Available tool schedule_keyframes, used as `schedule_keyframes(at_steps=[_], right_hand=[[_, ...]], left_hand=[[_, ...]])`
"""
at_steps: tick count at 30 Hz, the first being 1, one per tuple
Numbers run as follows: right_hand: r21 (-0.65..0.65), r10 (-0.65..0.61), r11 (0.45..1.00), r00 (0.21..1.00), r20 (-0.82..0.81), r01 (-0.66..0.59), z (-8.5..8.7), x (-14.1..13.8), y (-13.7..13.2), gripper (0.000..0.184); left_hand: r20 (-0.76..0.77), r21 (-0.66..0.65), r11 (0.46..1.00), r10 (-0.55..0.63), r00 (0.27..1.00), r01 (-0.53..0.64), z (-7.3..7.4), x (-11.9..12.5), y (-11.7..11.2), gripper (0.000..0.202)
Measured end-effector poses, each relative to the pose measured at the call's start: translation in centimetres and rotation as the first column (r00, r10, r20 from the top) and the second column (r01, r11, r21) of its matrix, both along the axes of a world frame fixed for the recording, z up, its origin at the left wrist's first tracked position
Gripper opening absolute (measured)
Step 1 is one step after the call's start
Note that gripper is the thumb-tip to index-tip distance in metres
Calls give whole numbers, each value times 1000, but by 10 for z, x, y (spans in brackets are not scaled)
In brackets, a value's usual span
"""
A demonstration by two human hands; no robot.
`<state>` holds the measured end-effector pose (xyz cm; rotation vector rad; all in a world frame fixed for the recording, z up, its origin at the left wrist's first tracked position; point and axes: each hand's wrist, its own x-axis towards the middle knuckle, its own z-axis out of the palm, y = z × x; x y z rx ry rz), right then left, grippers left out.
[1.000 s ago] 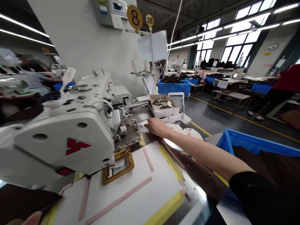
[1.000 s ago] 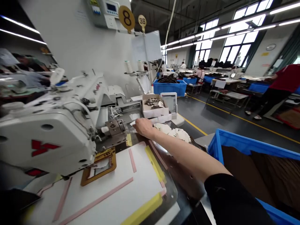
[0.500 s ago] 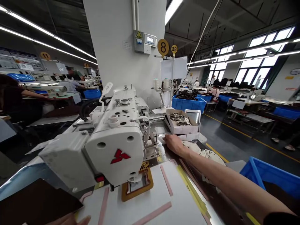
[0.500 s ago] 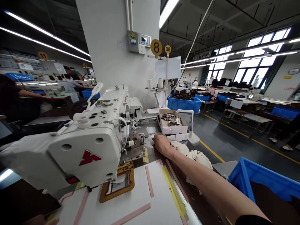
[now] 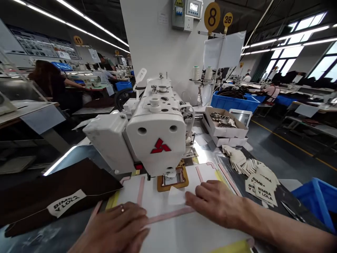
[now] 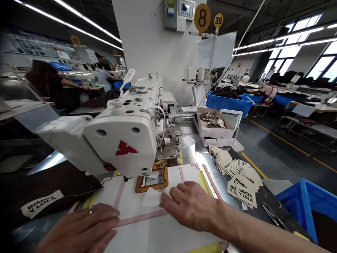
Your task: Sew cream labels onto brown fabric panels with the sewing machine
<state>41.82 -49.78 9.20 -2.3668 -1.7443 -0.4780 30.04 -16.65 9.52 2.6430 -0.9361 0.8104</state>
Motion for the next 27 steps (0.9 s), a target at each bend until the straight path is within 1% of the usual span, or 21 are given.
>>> schedule_keyframes(at_steps=[1, 2, 4, 6, 7, 9, 11, 12, 13, 15, 17, 19, 22, 24, 27], right_hand=[[-36, 39, 999, 999, 8, -39, 0, -5, 8, 21], [-63, 51, 997, 999, 4, -51, 0, -8, 14, 21], [-47, 21, 999, 1000, -9, -21, -1, -12, 21, 22], [50, -9, 999, 1000, 1, 9, -6, -17, 24, 28], [114, -20, 993, 1000, 5, 19, -10, -20, 24, 31], [235, -26, 972, 1000, 8, 24, -19, -28, 24, 44], [290, -18, 957, 1000, 13, 13, -27, -33, 24, 59], [282, -17, 959, 1000, 10, 13, -30, -34, 24, 63], [248, -17, 969, 1000, -7, 18, -31, -34, 24, 63], [150, -20, 988, 997, -68, 30, -31, -31, 23, 63], [90, -22, 995, 992, -120, 33, -28, -26, 22, 72], [22, -6, 1000, 987, -163, 10, -23, -22, 21, 82], [-94, -19, 996, 975, -223, -3, -17, -20, 20, 83], [-119, -40, 993, 967, -253, 10, -16, -20, 21, 86], [-98, -42, 995, 958, -284, 15, -17, -20, 23, 91]], left_hand=[[1, -8, 999, -35, 999, 35, -1, -1, -8, 26], [20, -7, 998, -69, 997, 69, -2, -1, -16, 27], [51, 41, 994, -105, 993, 103, -4, 1, -27, 29], [14, 117, 989, -97, 995, 95, -7, 3, -30, 32], [-26, 149, 985, -83, 996, 86, -8, 4, -30, 38], [-86, 184, 978, -85, 993, 100, -10, 6, -27, 60], [-98, 186, 976, -98, 990, 115, -13, 9, -25, 79], [-97, 184, 976, -98, 990, 115, -14, 10, -24, 85], [-94, 186, 977, -92, 991, 108, -16, 12, -23, 89], [-83, 212, 973, -71, 994, 87, -18, 16, -22, 94], [-67, 266, 960, -69, 995, 85, -18, 20, -21, 98], [-45, 313, 947, -60, 997, 71, -18, 24, -20, 99], [-20, 362, 932, -20, 1000, 26, -19, 27, -19, 97], [-16, 394, 919, -8, 1000, 14, -20, 27, -18, 98], [-5, 410, 912, 6, 1000, -4, -24, 25, -17, 98]])
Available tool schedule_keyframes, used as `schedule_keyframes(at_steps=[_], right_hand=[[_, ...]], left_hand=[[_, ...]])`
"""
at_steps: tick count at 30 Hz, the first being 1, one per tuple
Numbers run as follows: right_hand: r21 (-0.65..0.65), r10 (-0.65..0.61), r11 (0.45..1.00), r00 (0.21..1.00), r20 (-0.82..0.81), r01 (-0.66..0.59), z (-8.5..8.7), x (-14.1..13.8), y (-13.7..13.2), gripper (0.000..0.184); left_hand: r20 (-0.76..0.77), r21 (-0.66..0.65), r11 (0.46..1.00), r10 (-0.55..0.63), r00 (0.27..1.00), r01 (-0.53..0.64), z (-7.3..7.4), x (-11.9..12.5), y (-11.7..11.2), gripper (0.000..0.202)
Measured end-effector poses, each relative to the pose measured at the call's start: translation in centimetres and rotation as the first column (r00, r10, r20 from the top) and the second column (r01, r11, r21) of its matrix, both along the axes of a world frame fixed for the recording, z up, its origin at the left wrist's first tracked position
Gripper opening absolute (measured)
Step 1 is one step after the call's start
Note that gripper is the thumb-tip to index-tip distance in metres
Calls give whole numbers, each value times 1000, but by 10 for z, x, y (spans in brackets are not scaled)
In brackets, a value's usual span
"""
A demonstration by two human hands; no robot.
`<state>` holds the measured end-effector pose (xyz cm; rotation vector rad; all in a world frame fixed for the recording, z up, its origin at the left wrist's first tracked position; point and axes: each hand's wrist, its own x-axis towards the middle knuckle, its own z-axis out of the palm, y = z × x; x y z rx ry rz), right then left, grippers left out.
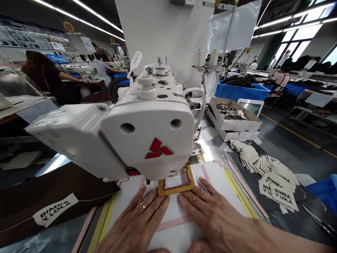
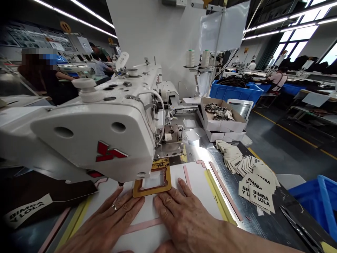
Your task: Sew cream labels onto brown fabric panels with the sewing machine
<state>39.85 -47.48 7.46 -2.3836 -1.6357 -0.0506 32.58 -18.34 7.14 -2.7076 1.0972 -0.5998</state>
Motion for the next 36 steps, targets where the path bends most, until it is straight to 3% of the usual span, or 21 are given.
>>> schedule_keyframes(at_steps=[7, 14, 17, 28, 31, 36], right_hand=[[-40, -51, 998, 999, 1, 51, 0, 1, 0, 93], [67, -41, 997, 987, 154, 31, -31, 2, -1, 90], [89, -54, 995, 984, 170, 40, -34, 1, -1, 89], [65, 6, 998, 986, 166, -17, -26, -2, 3, 92], [33, 40, 998, 992, 119, -44, -17, -2, 10, 103], [31, 44, 998, 998, 39, -45, 0, -2, 19, 96]], left_hand=[[-2, 9, 1000, 12, 1000, -12, -4, 0, 0, 102], [-3, -16, 1000, 21, 1000, -21, -1, 0, -1, 103], [2, -28, 1000, 14, 1000, -14, -2, 2, 0, 100], [59, -77, 997, 8, 998, -4, 1, 4, -5, 87], [43, -75, 997, 3, 999, 0, 2, 5, -4, 89], [25, -82, 997, -7, 1000, 9, 1, 6, -2, 89]])
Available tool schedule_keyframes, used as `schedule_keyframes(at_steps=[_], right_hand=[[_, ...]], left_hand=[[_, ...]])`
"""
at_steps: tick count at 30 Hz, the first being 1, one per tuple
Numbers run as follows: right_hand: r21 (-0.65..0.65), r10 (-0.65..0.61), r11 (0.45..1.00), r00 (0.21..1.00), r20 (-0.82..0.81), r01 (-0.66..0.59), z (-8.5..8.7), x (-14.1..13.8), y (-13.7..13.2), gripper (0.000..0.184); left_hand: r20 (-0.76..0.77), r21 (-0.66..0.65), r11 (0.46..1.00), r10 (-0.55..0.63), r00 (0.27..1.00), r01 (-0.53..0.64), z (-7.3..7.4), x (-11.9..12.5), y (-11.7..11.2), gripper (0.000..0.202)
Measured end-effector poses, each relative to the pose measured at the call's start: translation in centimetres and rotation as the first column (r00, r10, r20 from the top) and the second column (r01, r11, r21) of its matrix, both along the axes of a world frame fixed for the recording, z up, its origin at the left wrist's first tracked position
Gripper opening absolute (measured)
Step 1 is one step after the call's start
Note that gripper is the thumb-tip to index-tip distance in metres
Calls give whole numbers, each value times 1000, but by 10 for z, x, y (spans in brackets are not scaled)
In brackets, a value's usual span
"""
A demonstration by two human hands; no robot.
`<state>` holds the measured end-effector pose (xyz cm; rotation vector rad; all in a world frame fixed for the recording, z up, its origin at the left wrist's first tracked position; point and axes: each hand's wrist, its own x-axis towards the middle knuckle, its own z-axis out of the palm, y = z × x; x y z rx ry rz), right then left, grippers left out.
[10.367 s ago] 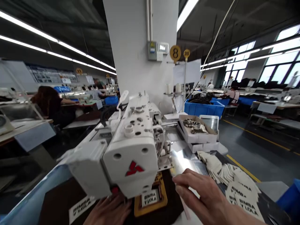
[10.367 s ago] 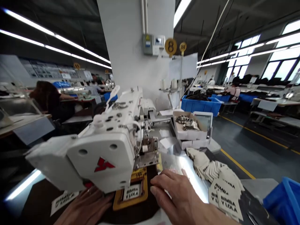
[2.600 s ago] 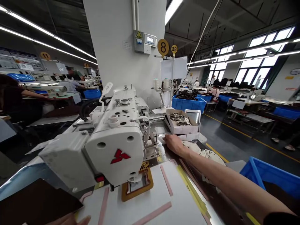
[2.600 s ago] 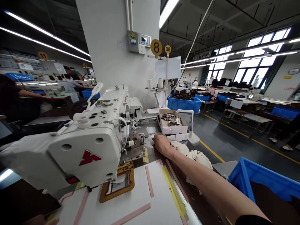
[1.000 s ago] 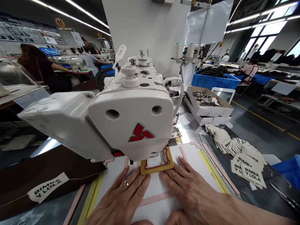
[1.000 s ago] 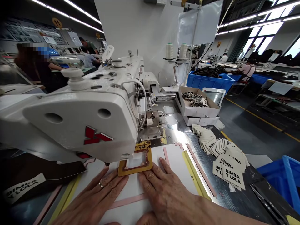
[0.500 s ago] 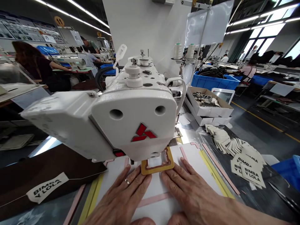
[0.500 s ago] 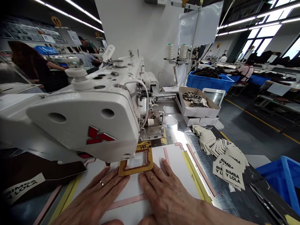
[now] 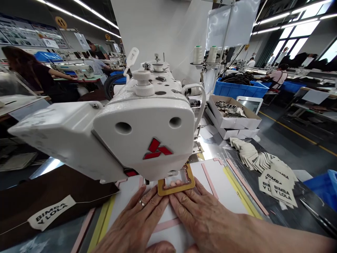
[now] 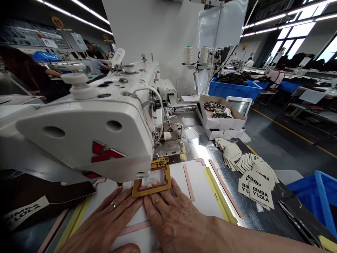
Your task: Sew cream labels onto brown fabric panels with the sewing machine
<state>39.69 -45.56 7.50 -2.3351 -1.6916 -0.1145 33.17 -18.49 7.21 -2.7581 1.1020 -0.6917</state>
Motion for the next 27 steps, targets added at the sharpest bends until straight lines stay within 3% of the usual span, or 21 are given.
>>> schedule_keyframes(at_steps=[6, 14, 19, 24, 27], right_hand=[[-80, -47, 996, 996, -72, 41, 4, 1, 3, 105], [-47, -84, 995, 996, -31, 83, 2, 0, -4, 108], [-2, -124, 992, 990, -71, 124, 2, -3, -5, 110], [-14, -86, 996, 981, -174, 85, 2, -2, -11, 100], [-18, -44, 999, 993, -109, 42, 13, -12, -24, 89]], left_hand=[[-31, -22, 999, 33, 999, -34, -2, -5, 1, 94], [5, -95, 995, 37, 999, -36, -3, -4, 0, 90], [-13, -68, 998, 18, 1000, -19, 1, -2, 0, 92], [36, 18, 999, 45, 998, -46, 0, -1, 1, 82], [48, 32, 999, 40, 998, -41, 1, -3, 11, 79]])
